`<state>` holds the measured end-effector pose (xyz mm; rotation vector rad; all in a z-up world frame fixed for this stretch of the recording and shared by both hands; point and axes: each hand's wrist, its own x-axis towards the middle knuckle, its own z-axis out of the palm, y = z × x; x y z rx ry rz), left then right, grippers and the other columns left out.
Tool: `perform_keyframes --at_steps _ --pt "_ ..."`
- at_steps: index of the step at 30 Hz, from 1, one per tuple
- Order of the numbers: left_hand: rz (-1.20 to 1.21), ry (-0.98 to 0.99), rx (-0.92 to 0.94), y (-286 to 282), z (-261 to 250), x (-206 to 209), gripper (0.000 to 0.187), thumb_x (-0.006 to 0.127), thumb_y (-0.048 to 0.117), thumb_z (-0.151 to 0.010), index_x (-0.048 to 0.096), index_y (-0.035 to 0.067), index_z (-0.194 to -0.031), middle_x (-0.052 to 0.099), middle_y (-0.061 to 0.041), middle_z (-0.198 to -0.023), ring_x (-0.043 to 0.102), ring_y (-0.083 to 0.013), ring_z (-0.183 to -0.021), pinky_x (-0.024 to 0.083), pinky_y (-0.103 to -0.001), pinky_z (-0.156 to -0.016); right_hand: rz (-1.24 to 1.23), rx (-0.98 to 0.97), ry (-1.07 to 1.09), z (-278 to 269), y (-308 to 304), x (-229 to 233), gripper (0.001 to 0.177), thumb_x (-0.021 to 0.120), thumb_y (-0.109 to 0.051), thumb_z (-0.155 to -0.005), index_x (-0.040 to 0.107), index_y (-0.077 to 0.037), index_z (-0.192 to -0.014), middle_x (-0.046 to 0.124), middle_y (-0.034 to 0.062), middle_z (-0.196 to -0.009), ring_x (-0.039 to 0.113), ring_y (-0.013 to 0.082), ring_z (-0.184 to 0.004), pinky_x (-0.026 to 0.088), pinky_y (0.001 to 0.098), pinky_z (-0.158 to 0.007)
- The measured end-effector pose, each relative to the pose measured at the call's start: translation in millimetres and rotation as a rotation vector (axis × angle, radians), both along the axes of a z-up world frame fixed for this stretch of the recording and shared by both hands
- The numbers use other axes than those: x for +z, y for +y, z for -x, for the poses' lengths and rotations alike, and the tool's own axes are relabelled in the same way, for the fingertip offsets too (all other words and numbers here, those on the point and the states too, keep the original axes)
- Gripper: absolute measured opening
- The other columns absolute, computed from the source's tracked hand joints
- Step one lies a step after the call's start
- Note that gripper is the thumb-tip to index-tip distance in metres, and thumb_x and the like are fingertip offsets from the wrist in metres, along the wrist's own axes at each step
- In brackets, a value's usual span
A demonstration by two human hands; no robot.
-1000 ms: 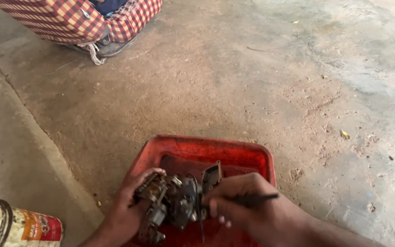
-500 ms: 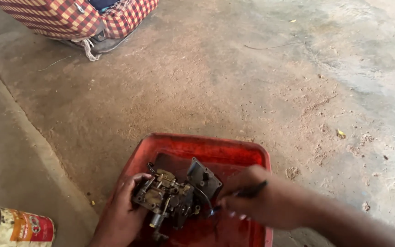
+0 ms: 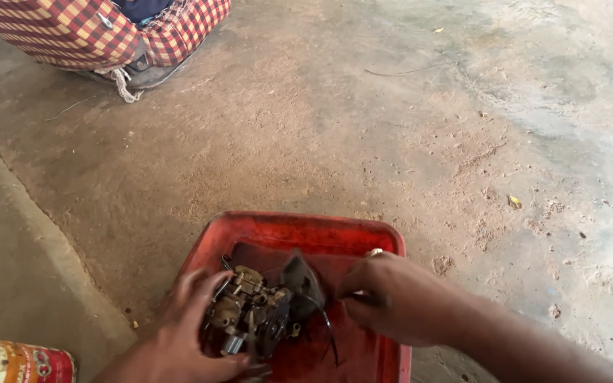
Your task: Cleaning a carburetor using a brush and solvent in a red tray.
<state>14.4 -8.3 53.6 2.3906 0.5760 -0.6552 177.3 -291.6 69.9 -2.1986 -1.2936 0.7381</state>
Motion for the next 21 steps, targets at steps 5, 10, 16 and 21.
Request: perform_keyframes --at_steps 5,10,16,21 --pt "-0.243 0.111 -0.181 -56 -27 61 0.125 0.087 0.065 -0.065 0.016 0.032 -0.163 -0.001 -0.009 -0.168 0.006 -0.0413 -0.156 0.029 -0.068 -0.117 -0.071 0.007 -0.177 -8 -3 -14 0.021 0.058 -0.019 -0.097 0.078 -0.012 -0.103 0.077 0.0067 -0.084 0.071 0.0141 -0.067 0.059 0.0296 -0.069" --pt "-0.354 0.138 -0.563 -44 -25 34 0.111 0.086 0.065 -0.076 0.028 0.019 -0.159 0.019 -0.014 -0.167 0.013 -0.0452 -0.156 0.026 -0.066 -0.119 -0.034 0.025 0.056 2 -1 -15 0.024 0.056 -0.018 -0.099 0.077 -0.009 -0.091 0.078 0.0065 -0.088 0.073 0.0116 -0.074 0.058 0.0297 -0.072" --pt "-0.244 0.084 -0.436 -51 -28 36 0.101 0.089 0.038 -0.073 0.035 0.022 -0.157 0.028 -0.013 -0.158 0.027 -0.042 -0.149 0.039 -0.058 -0.116 -0.094 0.063 -0.089 1 -3 -30 0.019 0.062 -0.019 -0.094 0.078 -0.009 -0.096 0.078 0.009 -0.088 0.074 0.0178 -0.078 0.058 0.0354 -0.075" --pt "-0.249 -0.006 -0.423 -34 -18 4 0.104 0.096 0.043 -0.07 0.038 0.021 -0.153 0.032 -0.012 -0.158 0.029 -0.0434 -0.146 0.037 -0.057 -0.115 0.143 -0.12 0.142 1 6 30 0.024 0.057 -0.023 -0.095 0.077 -0.016 -0.107 0.079 0.0032 -0.09 0.077 0.0152 -0.075 0.062 0.0315 -0.077"
